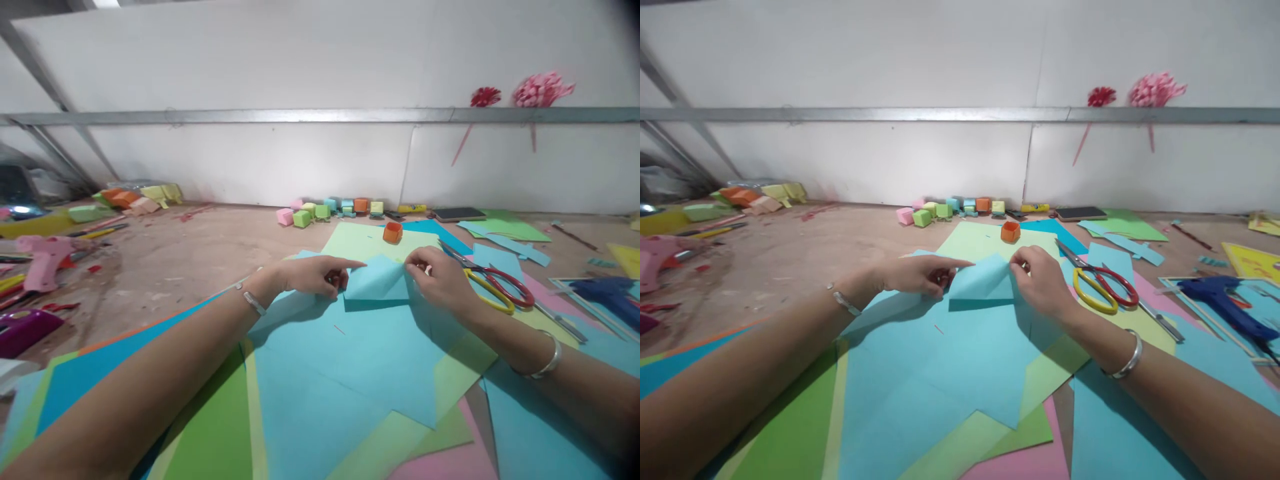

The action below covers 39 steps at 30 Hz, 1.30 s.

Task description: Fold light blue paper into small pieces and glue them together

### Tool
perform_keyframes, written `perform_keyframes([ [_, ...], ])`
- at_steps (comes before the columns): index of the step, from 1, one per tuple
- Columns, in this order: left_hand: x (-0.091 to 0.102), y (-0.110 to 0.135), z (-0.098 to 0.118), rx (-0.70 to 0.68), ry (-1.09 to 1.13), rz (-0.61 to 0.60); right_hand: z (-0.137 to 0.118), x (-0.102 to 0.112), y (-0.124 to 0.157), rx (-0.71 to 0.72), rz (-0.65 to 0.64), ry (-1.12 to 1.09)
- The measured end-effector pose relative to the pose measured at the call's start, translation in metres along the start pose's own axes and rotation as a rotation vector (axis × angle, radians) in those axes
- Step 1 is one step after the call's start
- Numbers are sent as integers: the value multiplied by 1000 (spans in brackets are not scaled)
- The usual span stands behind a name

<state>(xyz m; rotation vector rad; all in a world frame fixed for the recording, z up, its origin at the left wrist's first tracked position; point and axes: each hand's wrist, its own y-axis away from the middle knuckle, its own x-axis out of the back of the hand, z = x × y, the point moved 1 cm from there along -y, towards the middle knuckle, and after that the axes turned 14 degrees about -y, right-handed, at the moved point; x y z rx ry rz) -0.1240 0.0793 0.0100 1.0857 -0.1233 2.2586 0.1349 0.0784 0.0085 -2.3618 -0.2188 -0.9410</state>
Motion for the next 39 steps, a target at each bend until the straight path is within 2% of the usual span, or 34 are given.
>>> perform_keyframes([
  [1,-2,-2,-1,38,161,115,-1,1,1,45,61,-23],
  [2,-4,-5,-2,100,349,298,-3,2,2,116,124,-39],
  [4,-12,-11,-2,136,428,428,-8,4,6,329,240,-20],
  [6,-19,-15,-2,146,448,508,-14,3,13,583,278,85],
  [8,-24,-16,0,128,430,561,-22,0,22,822,204,171],
  [10,-26,-15,2,83,383,566,-29,-3,30,1001,14,180],
  [12,-25,-11,4,19,319,508,-37,-6,37,1068,-220,155],
  [14,-22,-9,5,-41,255,408,-42,-8,40,1032,-413,130],
  [16,-19,-7,5,-114,122,311,-43,-9,42,950,-508,77],
  [20,-19,-6,3,-233,-241,200,-38,-5,41,782,-578,-60],
  [24,-23,-7,1,-299,-397,163,-28,1,36,575,-650,-199],
  [29,-23,-9,2,-307,-495,144,-16,-1,25,545,-596,-318],
  [32,-24,-8,5,-265,-548,127,-8,-6,22,468,-578,-335],
  [39,-26,-7,11,-212,-595,89,-2,-14,23,275,-504,-152],
])
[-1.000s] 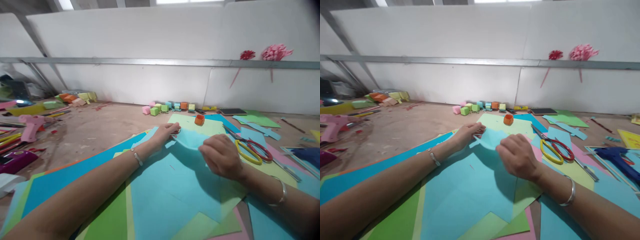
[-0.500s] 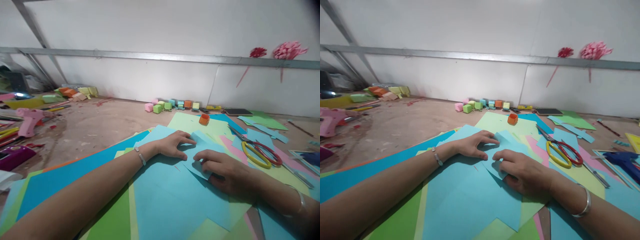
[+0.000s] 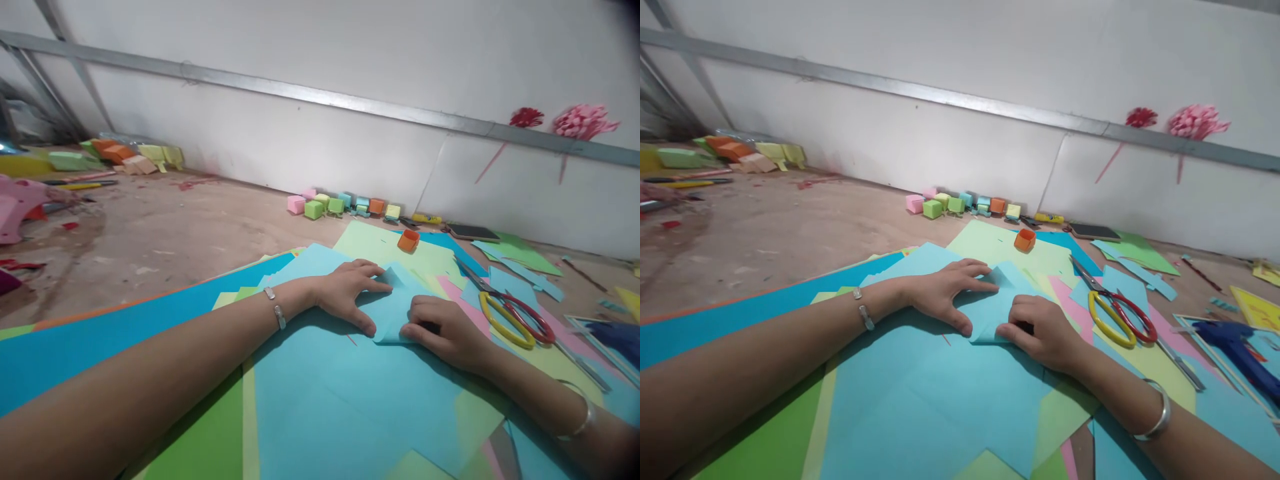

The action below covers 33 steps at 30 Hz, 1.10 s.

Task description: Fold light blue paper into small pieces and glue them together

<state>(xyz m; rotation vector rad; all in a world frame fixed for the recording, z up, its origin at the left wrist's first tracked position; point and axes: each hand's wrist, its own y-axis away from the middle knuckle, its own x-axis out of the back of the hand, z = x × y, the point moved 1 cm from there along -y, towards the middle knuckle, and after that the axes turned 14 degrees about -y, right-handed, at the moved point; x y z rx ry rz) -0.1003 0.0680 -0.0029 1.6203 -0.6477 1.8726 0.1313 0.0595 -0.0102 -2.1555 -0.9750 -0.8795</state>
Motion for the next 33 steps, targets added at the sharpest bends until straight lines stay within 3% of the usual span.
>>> perform_keyframes([
  [11,-2,-1,-3,-17,40,14,-13,-6,1,-146,-15,401],
  [16,1,-2,1,-4,25,-17,-14,-7,2,-203,-13,447],
  [23,3,0,3,6,38,-6,-14,-9,2,-153,44,547],
  [33,4,2,0,6,74,-31,-17,-10,0,-165,28,619],
])
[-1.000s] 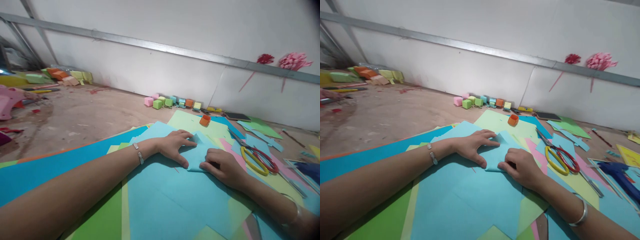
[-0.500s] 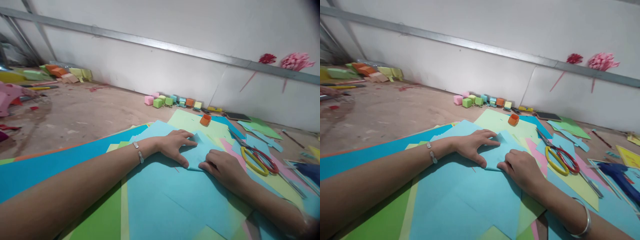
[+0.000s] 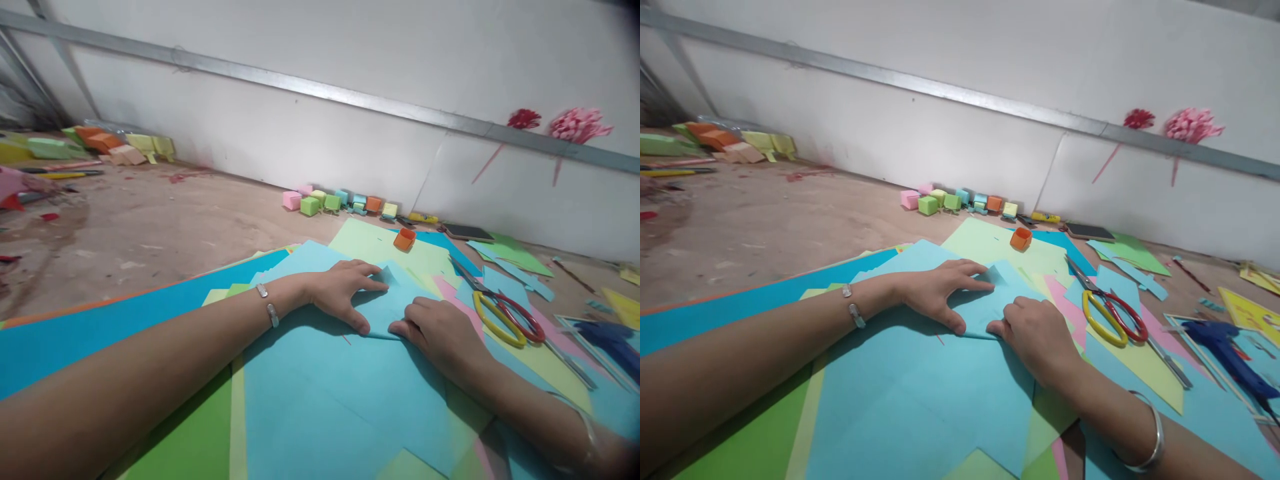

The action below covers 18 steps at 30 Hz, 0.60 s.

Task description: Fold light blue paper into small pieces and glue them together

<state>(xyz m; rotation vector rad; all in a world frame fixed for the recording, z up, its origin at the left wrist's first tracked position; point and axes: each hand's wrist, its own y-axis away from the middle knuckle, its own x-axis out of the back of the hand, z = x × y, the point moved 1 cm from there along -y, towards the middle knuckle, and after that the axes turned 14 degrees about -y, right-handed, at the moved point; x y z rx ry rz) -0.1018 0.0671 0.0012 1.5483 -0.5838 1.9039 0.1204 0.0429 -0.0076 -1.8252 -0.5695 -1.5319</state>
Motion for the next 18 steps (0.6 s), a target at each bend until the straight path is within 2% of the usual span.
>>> perform_keyframes([
  [2,-1,0,1,9,17,-5,0,0,-1,-1,-2,12],
  [8,-6,-6,18,149,2,59,0,-1,-2,-33,-37,39],
  [18,-1,-2,20,113,10,-42,-5,2,-4,-95,-72,-31],
])
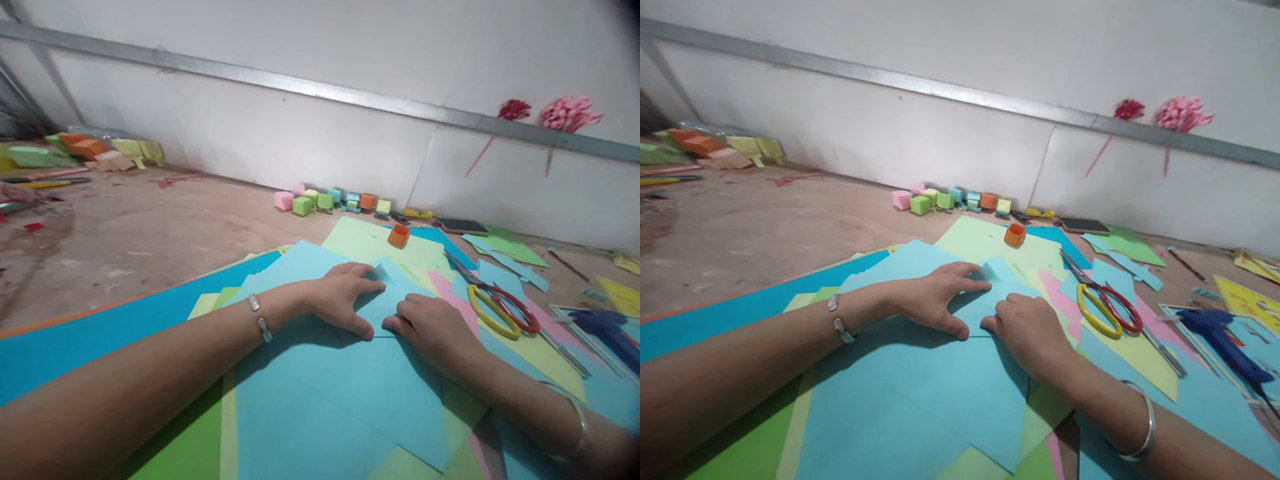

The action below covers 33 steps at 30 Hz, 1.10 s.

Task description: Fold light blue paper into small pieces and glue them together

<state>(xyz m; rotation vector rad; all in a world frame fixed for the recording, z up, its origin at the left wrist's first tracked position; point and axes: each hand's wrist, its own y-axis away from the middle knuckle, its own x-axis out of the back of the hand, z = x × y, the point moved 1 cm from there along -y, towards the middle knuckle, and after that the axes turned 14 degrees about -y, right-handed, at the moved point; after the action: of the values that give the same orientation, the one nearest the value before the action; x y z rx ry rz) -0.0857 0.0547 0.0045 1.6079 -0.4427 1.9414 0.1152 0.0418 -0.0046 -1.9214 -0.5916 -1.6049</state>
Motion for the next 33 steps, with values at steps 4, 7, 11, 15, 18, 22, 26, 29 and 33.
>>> perform_keyframes([
  [4,2,0,3,26,-21,-48,-2,3,-1,-54,-26,6],
  [7,1,0,3,21,-24,-39,-2,4,0,-73,13,41],
  [11,0,0,2,16,-19,-22,-4,1,0,-21,42,-21],
  [15,1,0,3,19,-13,-28,-2,3,-2,-80,-61,-143],
  [18,4,1,4,27,-22,-43,5,16,-4,-158,-169,-145],
  [22,7,2,8,64,-51,-106,19,35,-6,-259,-332,-129],
  [26,8,3,8,63,-50,-116,28,41,-8,-328,-433,-185],
  [29,8,4,5,45,-34,-123,30,39,-8,-330,-439,-211],
  [33,9,6,-3,12,15,-135,32,37,-8,-326,-437,-219],
])
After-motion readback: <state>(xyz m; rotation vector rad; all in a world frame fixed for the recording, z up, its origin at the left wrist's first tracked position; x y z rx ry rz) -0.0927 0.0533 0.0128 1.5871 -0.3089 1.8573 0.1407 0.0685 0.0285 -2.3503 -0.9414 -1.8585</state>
